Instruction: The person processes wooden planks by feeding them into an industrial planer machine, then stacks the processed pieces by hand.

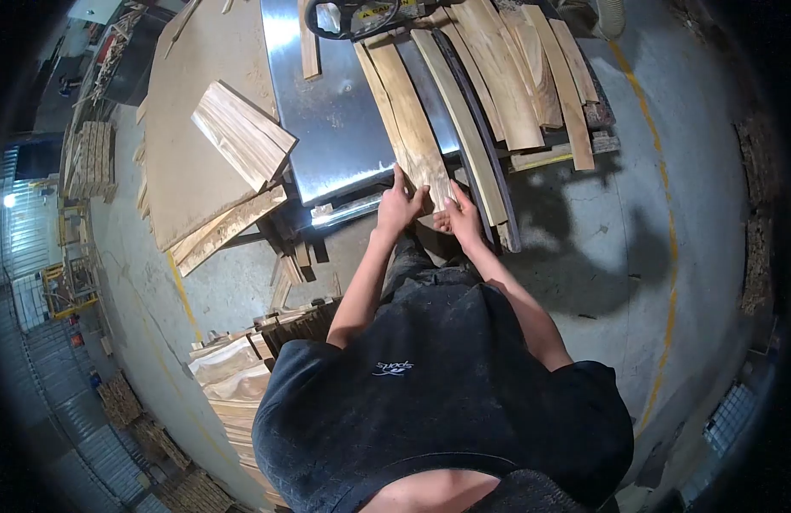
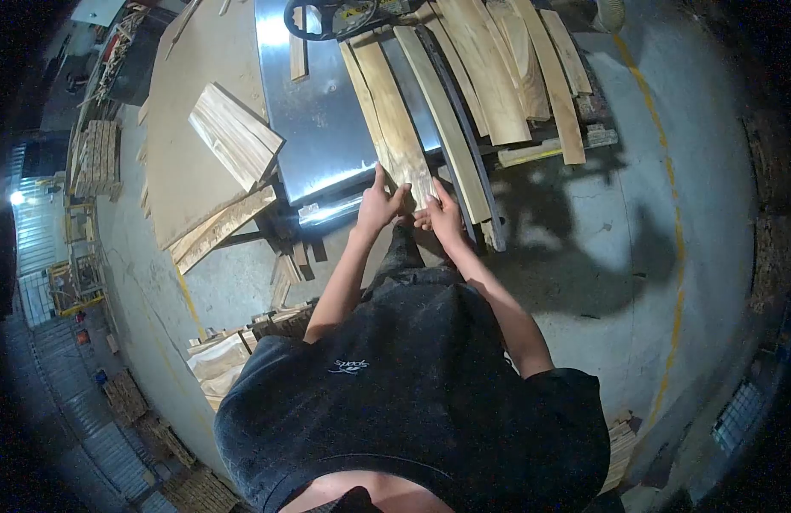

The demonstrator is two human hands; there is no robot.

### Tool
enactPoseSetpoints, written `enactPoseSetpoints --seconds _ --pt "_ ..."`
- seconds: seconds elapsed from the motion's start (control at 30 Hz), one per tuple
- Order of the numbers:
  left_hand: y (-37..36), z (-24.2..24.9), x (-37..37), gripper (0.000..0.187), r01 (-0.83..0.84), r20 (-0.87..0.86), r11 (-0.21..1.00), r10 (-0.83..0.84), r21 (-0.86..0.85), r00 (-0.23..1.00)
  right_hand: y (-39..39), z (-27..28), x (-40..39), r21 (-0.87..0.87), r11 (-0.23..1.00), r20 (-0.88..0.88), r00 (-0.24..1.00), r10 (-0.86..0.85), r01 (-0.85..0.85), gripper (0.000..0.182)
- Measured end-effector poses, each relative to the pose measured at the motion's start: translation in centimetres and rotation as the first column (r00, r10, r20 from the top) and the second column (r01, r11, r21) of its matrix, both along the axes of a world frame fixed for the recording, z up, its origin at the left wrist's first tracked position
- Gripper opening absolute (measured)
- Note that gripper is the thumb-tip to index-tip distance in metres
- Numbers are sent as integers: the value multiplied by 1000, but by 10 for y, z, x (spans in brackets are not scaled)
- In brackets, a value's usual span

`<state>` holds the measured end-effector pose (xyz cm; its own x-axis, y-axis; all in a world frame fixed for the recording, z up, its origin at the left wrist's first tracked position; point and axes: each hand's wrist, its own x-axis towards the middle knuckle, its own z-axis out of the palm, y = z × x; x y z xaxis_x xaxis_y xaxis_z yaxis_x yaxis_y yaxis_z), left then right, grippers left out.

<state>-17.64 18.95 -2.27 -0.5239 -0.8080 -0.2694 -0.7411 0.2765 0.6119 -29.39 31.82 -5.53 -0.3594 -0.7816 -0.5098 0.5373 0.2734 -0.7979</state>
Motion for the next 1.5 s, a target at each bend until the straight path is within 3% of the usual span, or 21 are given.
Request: enactPoseSetpoints --seconds 0.1,0.2,0.5,0.73,0.8,0.87,0.93,1.0,1.03,1.07,1.1,1.13,1.2,1.27,1.3,1.33,1.37,1.4,1.43,1.47,1.5 --pt "-21 -5 -6 97 1 -119 998 -9 -63 993 -20 6 -4 36 999 -25 1000 7 -6 54" --pt "-43 1 -11 95 15 -29 1000 -16 -24 999 -40 7 -12 54 998 -74 997 17 -13 53" --pt "-120 1 -33 97 -19 -71 993 27 117 997 -112 13 -25 104 992 -157 986 -52 69 53" --pt "-205 -4 -56 101 39 -179 999 -34 24 983 -181 38 -49 198 974 -173 982 -78 112 51" --pt "-231 -5 -53 94 132 -191 977 -100 167 977 -197 38 -56 217 970 -136 988 -77 106 52" --pt "-269 -26 -43 65 205 -435 958 -101 200 895 -211 35 -60 177 977 -167 982 -91 120 51" --pt "-303 18 -31 58 13 -285 1000 -9 10 958 -231 37 -59 200 969 -222 970 -102 148 50" --pt "-336 15 -26 43 -393 -526 896 237 -205 816 -243 40 -59 210 959 -351 931 -105 188 49" --pt "-347 19 -22 43 -395 -530 895 238 -205 814 -249 41 -62 219 961 -364 928 -82 171 50" --pt "-357 24 -17 33 -440 -428 720 218 -536 877 -257 40 -64 218 961 -366 927 -81 169 50" --pt "-363 28 -12 25 -393 -313 454 242 -800 918 -264 33 -67 147 971 -359 925 -124 188 51" --pt "-368 17 -7 25 -398 -316 451 248 -799 916 -269 27 -70 77 976 -350 922 -165 204 52" --pt "-371 7 0 17 -408 -362 710 227 -574 904 -279 24 -76 59 985 -397 909 -125 161 58" --pt "-359 6 12 22 -374 -308 767 239 -521 921 -289 25 -73 -54 989 -446 883 -148 138 65" --pt "-346 15 17 27 -433 -386 791 271 -432 882 -290 24 -72 -117 988 -475 868 -147 103 71" --pt "-335 18 22 33 -481 -459 810 305 -335 834 -284 38 -72 -14 999 -482 875 -50 49 74" --pt "-327 2 28 42 -507 -479 850 389 -143 787 -281 49 -69 -1 996 -483 872 -76 86 71" --pt "-317 0 35 42 -509 -483 849 389 -143 784 -278 58 -66 16 992 -486 868 -101 125 67" --pt "-305 -1 44 42 -391 -592 826 564 406 576 -274 53 -69 16 992 -490 866 -101 125 67" --pt "-290 -3 52 42 -69 -528 591 762 804 374 -269 48 -71 13 996 -483 872 -71 88 60" --pt "-272 6 57 42 -66 -525 587 764 807 375 -263 41 -71 10 999 -477 878 -42 54 53"
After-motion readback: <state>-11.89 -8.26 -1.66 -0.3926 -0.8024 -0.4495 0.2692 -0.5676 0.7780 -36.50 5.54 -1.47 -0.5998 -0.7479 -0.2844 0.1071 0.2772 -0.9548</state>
